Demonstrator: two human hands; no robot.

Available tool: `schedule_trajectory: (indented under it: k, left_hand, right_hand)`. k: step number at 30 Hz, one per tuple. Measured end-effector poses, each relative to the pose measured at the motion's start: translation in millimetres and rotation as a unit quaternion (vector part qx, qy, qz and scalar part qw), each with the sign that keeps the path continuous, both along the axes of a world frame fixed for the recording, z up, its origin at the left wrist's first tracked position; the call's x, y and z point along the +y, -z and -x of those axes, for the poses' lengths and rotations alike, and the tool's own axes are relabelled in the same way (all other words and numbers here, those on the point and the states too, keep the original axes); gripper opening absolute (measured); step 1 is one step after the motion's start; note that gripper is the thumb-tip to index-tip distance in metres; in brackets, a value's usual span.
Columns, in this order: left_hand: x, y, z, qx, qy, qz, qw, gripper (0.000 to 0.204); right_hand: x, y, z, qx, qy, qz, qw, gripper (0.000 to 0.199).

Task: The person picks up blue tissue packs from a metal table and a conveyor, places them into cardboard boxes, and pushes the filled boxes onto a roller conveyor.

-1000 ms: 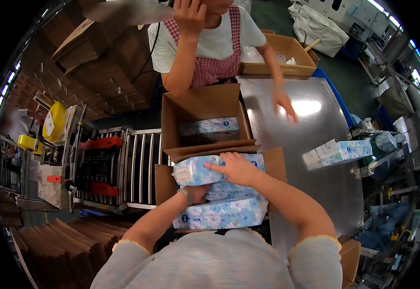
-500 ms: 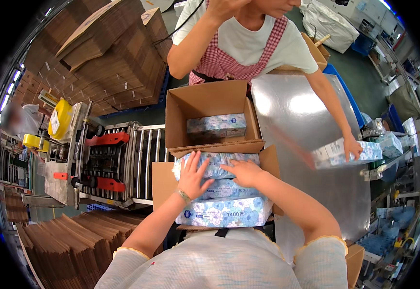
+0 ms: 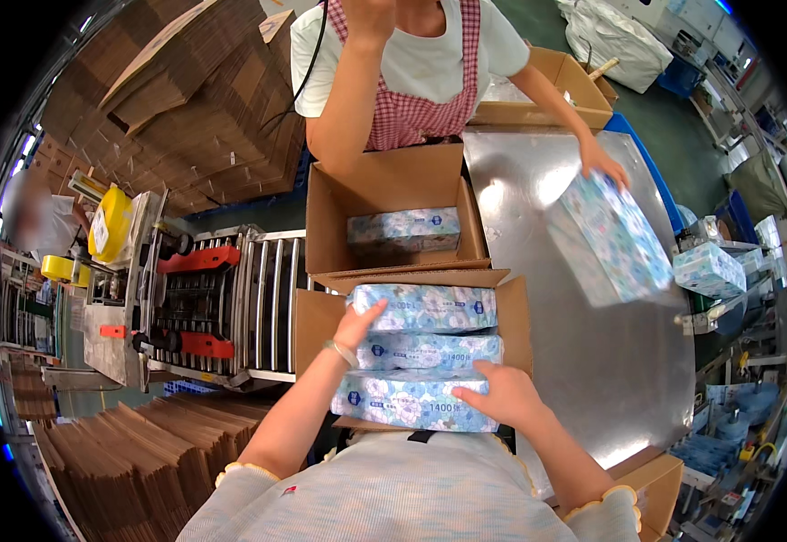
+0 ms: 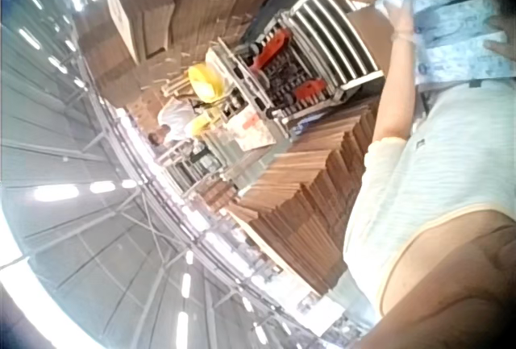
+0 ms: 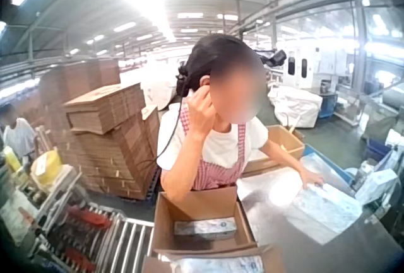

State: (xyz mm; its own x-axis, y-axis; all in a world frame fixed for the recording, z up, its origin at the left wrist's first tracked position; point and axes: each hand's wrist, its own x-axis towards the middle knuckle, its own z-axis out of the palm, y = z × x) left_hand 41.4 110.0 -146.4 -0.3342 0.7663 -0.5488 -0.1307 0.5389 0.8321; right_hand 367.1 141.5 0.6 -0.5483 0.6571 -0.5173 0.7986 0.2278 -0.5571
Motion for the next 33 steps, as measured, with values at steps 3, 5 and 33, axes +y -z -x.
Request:
schedule_trajectory:
  k: [3, 5, 33]
  left_hand:
    - [3.7, -9.7, 26.7, 0.037, 0.097, 0.097, 0.99, 0.086]
    - [-3.6, -20.8, 16.8, 0.357, 0.149, 0.084, 0.918, 0.064]
    - [90.8, 31.3, -115.5, 0.524, 0.627, -0.331, 0.471, 0.059]
  right_hand:
    - [2.4, 1.8, 1.1, 0.031, 0.015, -0.022, 0.999, 0.079]
    - [-3.5, 11.0, -3.7, 0.047, 0.0, -0.074, 0.996, 0.08]
    - [-24.1, 32.8, -30.7, 0.091, 0.074, -0.07, 0.991, 0.039]
